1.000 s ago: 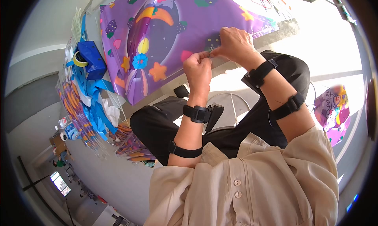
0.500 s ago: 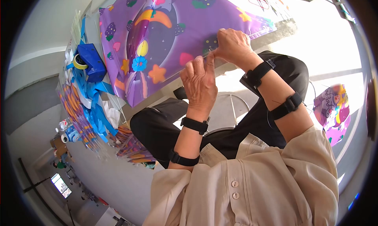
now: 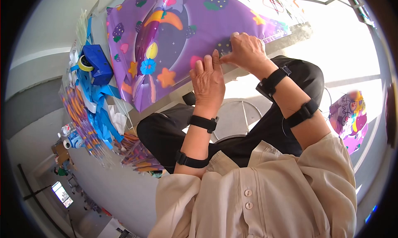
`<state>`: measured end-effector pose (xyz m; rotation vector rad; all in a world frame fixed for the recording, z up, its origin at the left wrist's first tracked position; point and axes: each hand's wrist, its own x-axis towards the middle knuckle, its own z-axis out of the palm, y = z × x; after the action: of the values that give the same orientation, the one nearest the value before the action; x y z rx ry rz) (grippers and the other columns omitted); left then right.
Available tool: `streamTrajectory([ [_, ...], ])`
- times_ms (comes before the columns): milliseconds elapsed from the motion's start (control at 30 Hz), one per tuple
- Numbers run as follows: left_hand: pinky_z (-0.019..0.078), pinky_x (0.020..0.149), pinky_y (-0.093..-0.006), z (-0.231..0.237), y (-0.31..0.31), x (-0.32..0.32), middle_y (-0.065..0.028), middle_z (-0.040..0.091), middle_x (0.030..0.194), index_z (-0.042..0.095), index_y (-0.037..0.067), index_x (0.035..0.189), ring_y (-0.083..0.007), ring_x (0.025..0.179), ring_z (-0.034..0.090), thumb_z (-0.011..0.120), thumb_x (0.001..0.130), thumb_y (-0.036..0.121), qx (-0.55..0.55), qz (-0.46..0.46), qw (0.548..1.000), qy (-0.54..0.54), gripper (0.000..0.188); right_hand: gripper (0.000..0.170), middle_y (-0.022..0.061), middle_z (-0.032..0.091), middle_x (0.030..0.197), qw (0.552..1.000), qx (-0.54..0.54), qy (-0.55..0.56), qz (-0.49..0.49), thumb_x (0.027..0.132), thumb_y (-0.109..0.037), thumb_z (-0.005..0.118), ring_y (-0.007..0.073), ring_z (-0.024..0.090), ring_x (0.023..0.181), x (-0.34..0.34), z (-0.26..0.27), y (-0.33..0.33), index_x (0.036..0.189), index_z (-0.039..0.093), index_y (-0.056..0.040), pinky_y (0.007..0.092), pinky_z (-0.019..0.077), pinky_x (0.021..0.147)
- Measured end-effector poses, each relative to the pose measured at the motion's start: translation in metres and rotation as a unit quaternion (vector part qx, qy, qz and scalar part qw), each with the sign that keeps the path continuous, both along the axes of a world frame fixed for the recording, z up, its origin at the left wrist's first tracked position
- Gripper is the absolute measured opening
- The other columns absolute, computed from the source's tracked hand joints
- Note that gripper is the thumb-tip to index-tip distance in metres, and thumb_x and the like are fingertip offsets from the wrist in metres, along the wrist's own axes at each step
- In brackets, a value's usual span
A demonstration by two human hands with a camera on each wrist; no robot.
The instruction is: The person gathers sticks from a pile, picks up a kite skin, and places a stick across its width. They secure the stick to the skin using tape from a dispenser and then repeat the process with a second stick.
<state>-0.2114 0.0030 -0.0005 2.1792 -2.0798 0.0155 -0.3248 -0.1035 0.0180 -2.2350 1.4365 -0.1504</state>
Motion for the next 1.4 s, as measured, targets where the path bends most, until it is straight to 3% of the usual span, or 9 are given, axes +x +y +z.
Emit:
streamTrajectory([
  [167,0.0407,0.080,-0.0430,-0.002,0.008,0.002,-0.0111,0.048,0.111,0.044,-0.001,0.129,-0.0276,0.097,0.046,0.051,0.084,0.008,-0.018,-0.046,0.995,-0.084,0.046,0.058,0.0212,0.062,0.077,0.999,-0.047,0.008,-0.007,0.056,-0.045,0.082,0.0350,0.064,0.069,0.001,-0.003,0.006,0.079,0.059,0.0040,0.0403,0.0524,0.062],
  [400,0.0386,0.087,-0.0424,0.004,0.016,0.012,-0.0125,0.045,0.118,0.045,-0.004,0.129,-0.0276,0.104,0.044,0.053,0.079,0.006,-0.003,-0.070,0.997,-0.026,0.051,0.051,0.0166,0.064,0.077,0.996,-0.068,-0.056,0.001,0.057,-0.040,0.082,0.0334,0.063,0.070,-0.004,-0.009,0.002,0.081,0.062,0.0001,0.0406,0.0498,0.065],
  [467,0.0379,0.089,-0.0414,0.003,0.021,0.013,-0.0131,0.044,0.120,0.046,-0.005,0.127,-0.0277,0.106,0.044,0.053,0.078,0.005,-0.035,-0.083,0.996,-0.009,0.051,0.046,0.0144,0.064,0.072,0.999,0.024,-0.001,-0.031,0.057,-0.038,0.083,0.0331,0.063,0.070,0.000,-0.004,-0.003,0.076,0.063,-0.0010,0.0408,0.0483,0.063],
  [667,0.0388,0.083,-0.0400,0.005,0.014,0.033,-0.0101,0.053,0.107,0.058,0.002,0.111,-0.0278,0.101,0.050,0.063,0.073,0.004,-0.051,-0.059,0.981,0.176,0.038,0.016,0.0145,0.063,0.068,0.977,0.098,-0.190,-0.012,0.064,-0.012,0.071,0.0292,0.064,0.071,-0.038,-0.022,-0.028,0.076,0.065,-0.0031,0.0372,0.0496,0.068],
  [700,0.0393,0.080,-0.0401,0.002,0.013,0.035,-0.0087,0.054,0.103,0.060,0.005,0.106,-0.0275,0.099,0.052,0.066,0.072,0.006,-0.072,-0.044,0.969,0.234,0.035,0.014,0.0151,0.063,0.070,0.975,0.064,-0.198,-0.075,0.066,-0.010,0.068,0.0290,0.064,0.072,-0.048,-0.020,-0.027,0.076,0.065,-0.0023,0.0368,0.0496,0.069],
  [967,0.0396,0.071,-0.0407,-0.001,-0.011,0.037,-0.0051,0.058,0.085,0.057,0.008,0.081,-0.0254,0.085,0.055,0.071,0.071,0.011,-0.053,-0.017,0.982,0.183,0.017,0.018,0.0145,0.068,0.091,0.950,-0.009,-0.186,-0.249,0.075,-0.009,0.066,0.0252,0.065,0.084,-0.125,-0.013,-0.055,0.092,0.068,-0.0028,0.0345,0.0503,0.077],
  [1100,0.0397,0.067,-0.0400,-0.002,-0.015,0.037,-0.0045,0.057,0.073,0.054,0.008,0.072,-0.0262,0.078,0.055,0.071,0.071,0.010,-0.074,-0.042,0.981,0.175,0.017,0.020,0.0150,0.068,0.092,0.949,-0.025,-0.198,-0.243,0.076,-0.006,0.064,0.0238,0.065,0.085,-0.142,-0.020,-0.065,0.095,0.068,-0.0021,0.0341,0.0499,0.078],
  [1300,0.0394,0.066,-0.0395,0.003,-0.010,0.037,-0.0033,0.056,0.071,0.054,0.008,0.073,-0.0259,0.074,0.053,0.071,0.067,0.007,-0.069,-0.044,0.973,0.215,0.019,0.020,0.0148,0.067,0.083,0.985,0.028,-0.119,-0.124,0.069,-0.005,0.069,0.0224,0.066,0.080,-0.126,-0.020,-0.074,0.089,0.067,-0.0005,0.0334,0.0513,0.073],
  [1400,0.0392,0.067,-0.0386,0.003,-0.009,0.038,-0.0032,0.055,0.071,0.055,0.007,0.076,-0.0250,0.074,0.053,0.072,0.065,0.006,-0.074,-0.045,0.970,0.229,0.020,0.015,0.0051,0.062,0.066,0.965,0.089,-0.128,-0.210,0.065,-0.003,0.074,0.0137,0.061,0.066,-0.117,-0.007,-0.074,0.077,0.064,-0.0004,0.0291,0.0496,0.060],
])
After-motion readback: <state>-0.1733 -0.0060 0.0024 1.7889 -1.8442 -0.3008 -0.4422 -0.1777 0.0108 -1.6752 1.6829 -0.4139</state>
